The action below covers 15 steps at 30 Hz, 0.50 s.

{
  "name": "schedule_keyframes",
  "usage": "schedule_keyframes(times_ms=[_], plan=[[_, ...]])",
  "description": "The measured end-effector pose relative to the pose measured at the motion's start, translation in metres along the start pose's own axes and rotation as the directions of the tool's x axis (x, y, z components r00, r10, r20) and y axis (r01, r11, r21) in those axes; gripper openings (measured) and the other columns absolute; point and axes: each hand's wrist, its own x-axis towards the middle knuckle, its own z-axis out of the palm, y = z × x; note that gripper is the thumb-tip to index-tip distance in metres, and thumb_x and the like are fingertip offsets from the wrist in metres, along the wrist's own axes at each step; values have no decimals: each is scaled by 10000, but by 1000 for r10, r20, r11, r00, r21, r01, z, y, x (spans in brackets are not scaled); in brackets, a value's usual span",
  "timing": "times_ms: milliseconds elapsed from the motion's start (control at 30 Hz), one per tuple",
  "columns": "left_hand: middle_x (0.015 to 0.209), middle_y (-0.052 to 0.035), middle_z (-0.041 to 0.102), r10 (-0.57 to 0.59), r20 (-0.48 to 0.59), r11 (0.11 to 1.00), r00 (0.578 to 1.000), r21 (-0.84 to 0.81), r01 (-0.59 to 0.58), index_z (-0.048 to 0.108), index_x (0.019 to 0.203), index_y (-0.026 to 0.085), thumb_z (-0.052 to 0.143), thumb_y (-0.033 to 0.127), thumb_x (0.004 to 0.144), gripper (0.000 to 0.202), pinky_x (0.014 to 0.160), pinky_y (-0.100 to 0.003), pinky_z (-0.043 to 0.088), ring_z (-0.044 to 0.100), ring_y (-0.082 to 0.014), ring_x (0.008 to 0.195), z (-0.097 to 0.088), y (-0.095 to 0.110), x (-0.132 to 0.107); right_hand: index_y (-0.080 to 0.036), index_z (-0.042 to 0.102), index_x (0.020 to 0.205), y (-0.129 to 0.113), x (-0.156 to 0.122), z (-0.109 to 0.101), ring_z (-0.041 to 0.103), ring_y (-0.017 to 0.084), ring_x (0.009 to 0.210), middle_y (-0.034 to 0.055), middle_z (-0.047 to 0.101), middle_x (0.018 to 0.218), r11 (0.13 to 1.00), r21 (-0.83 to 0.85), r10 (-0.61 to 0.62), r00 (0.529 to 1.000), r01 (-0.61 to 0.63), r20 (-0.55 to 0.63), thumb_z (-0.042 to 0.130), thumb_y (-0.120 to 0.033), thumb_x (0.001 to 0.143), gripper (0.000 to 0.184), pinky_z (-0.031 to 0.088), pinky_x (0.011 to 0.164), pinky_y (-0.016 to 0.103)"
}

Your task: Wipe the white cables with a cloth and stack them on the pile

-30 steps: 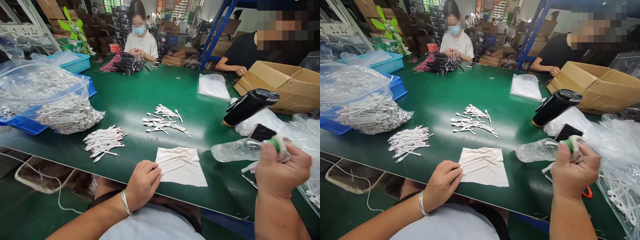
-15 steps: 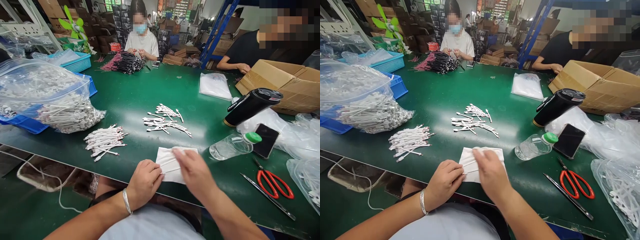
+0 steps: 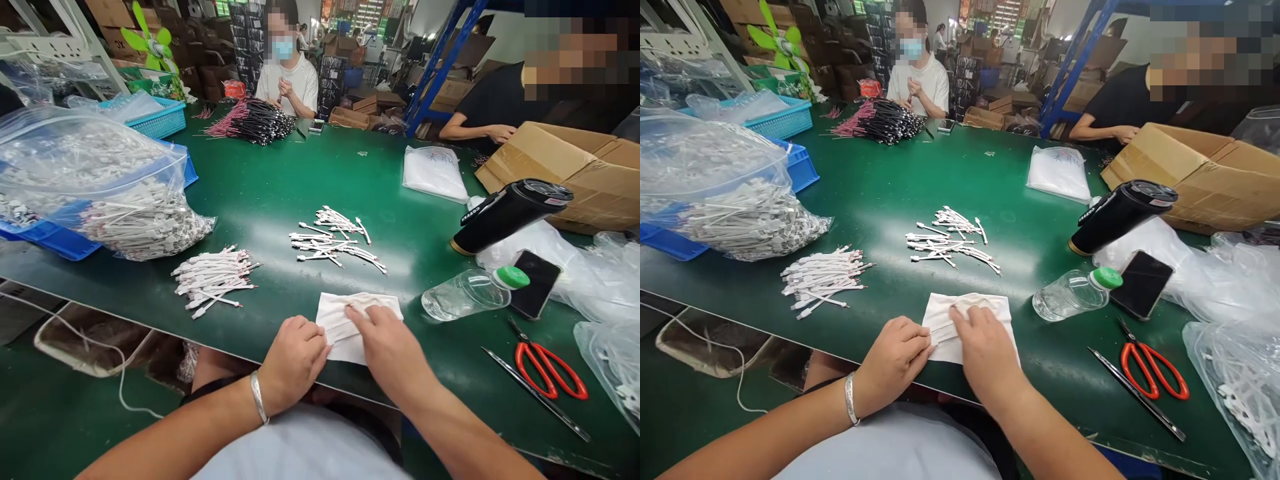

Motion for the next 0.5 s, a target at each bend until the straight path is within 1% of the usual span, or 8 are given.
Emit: schedule_keyframes(times_ms=[67,100,167,267,333,367,433,500], plan=[[789,-27,625,-7,8,1000,1000,12,7,598,751,182,474,177,875,175,695,-323,411,489,-149,732,-1,0,1,-226,594,1151,-12,-1,4,520,171,734,34,595,811,996,69,-62,998,61,15,423,-55,838,395,420,652,276],[788,-28,625,-6,12,1000,1000,17,6,598,750,182,473,177,875,176,692,-323,411,489,-150,730,-1,0,1,-227,591,1155,-14,-2,6,521,168,736,31,596,812,994,62,-87,995,85,39,418,-68,847,388,416,640,271],[794,-29,627,0,12,1000,1000,20,-1,591,745,177,477,180,874,173,700,-328,412,490,-150,733,0,0,0,-219,605,1134,-10,-3,8,515,181,723,41,597,795,996,27,-90,994,89,61,452,-52,809,396,404,610,282],[798,-29,625,13,6,1000,1000,23,-13,582,741,172,480,180,873,166,706,-334,409,492,-152,739,0,0,0,-204,632,1094,14,-8,5,501,196,701,62,595,777,999,-42,-18,998,20,58,471,19,717,467,379,592,293],[790,-30,617,17,19,999,1000,38,-18,579,746,173,475,175,874,165,702,-336,407,495,-155,738,-2,0,0,-215,631,1100,30,-14,0,506,197,724,62,592,788,997,-64,55,998,-53,29,465,28,707,491,375,621,293],[785,-31,612,17,33,999,999,50,-18,576,745,175,479,178,872,159,702,-337,408,496,-159,739,-3,0,1,-226,626,1106,36,-19,-2,514,198,744,60,591,801,993,-67,100,995,-99,6,459,15,727,479,375,638,296],[795,-34,604,4,76,997,997,81,-10,570,766,177,512,190,853,105,700,-340,415,502,-171,753,-6,2,5,-253,620,1103,43,-30,-4,530,212,804,63,595,860,975,-72,206,977,-209,-57,441,-57,802,401,381,672,319],[829,-43,602,-13,129,991,992,131,-4,567,829,178,565,205,817,29,681,-339,425,508,-189,774,-9,4,11,-275,619,1086,45,-42,1,532,252,899,81,592,997,953,-77,281,952,-292,-124,422,-192,869,304,396,717,378]])
